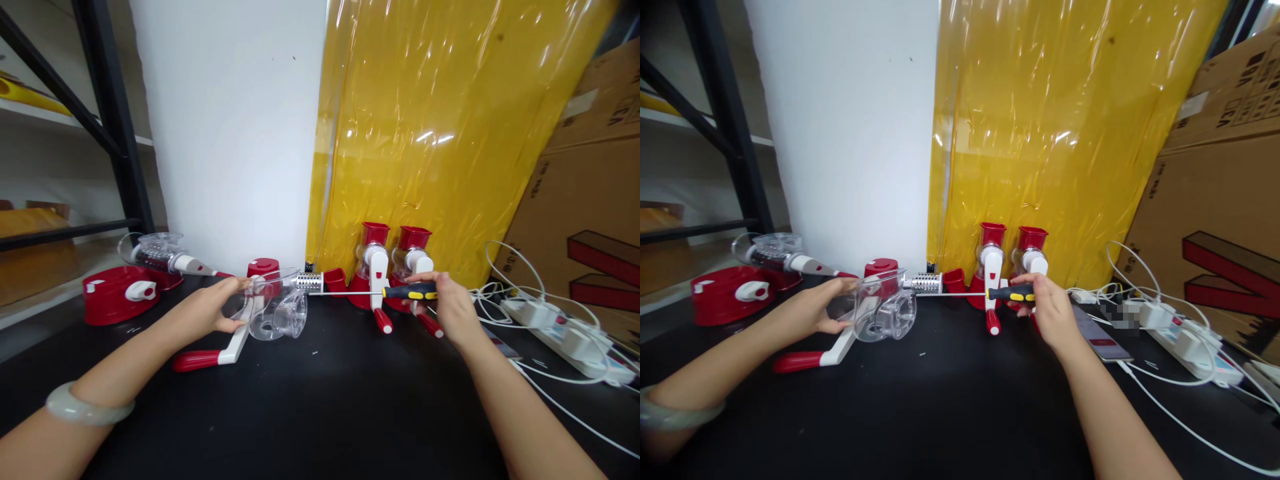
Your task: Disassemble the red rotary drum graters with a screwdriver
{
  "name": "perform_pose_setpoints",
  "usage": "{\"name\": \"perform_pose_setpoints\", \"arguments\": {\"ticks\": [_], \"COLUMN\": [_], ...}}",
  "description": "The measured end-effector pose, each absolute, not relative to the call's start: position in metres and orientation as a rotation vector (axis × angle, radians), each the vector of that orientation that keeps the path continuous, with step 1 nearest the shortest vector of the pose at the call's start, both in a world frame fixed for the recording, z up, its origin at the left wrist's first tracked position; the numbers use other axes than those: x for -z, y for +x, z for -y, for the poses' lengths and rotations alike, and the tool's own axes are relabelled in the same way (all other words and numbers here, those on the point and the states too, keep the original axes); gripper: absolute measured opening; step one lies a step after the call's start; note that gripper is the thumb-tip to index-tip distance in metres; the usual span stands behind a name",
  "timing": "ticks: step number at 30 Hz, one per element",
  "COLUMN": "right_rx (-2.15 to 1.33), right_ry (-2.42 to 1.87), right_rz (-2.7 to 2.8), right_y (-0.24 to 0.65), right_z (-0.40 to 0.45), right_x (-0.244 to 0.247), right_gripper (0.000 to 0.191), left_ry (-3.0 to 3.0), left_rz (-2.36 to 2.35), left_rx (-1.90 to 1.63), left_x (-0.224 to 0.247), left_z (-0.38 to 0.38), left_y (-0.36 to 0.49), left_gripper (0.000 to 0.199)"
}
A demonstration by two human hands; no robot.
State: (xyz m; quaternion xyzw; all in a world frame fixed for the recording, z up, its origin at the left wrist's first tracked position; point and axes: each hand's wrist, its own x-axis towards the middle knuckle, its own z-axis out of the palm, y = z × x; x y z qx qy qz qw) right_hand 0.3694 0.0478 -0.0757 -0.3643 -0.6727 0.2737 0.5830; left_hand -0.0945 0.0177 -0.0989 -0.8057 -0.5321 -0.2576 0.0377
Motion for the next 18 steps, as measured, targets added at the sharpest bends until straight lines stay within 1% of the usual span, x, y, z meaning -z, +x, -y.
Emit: {"name": "perform_pose_setpoints", "arguments": {"ticks": [1, 3, 5, 6, 9, 11, 14, 18], "right_rx": [-0.574, -0.446, -0.420, -0.463, -0.696, -0.785, -0.750, -0.646], "right_ry": [-0.929, -0.962, -0.857, -0.774, -0.557, -0.502, -0.598, -0.866], "right_rz": [1.599, 1.627, 1.619, 1.610, 1.600, 1.609, 1.629, 1.641], "right_y": [0.3702, 0.3714, 0.3721, 0.3722, 0.3712, 0.3696, 0.3661, 0.3626], "right_z": [-0.0483, -0.0499, -0.0513, -0.0517, -0.0512, -0.0504, -0.0502, -0.0506], "right_x": [0.0762, 0.0772, 0.0779, 0.0781, 0.0785, 0.0787, 0.0787, 0.0787], "right_gripper": [0.049, 0.039, 0.028, 0.025, 0.031, 0.034, 0.029, 0.036], "left_ry": [-2.466, -2.459, -2.454, -2.456, -2.476, -2.493, -2.509, -2.499], "left_rz": [1.627, 1.619, 1.617, 1.615, 1.596, 1.575, 1.540, 1.495], "left_rx": [0.783, 0.771, 0.756, 0.749, 0.729, 0.711, 0.671, 0.689], "left_x": [0.0984, 0.0972, 0.0962, 0.0957, 0.0947, 0.0944, 0.0953, 0.0986], "left_z": [-0.0178, -0.0177, -0.0170, -0.0165, -0.0148, -0.0140, -0.0149, -0.0185], "left_y": [-0.0944, -0.0940, -0.0930, -0.0922, -0.0890, -0.0871, -0.0875, -0.0926], "left_gripper": [0.063, 0.061, 0.059, 0.059, 0.061, 0.060, 0.054, 0.052]}}
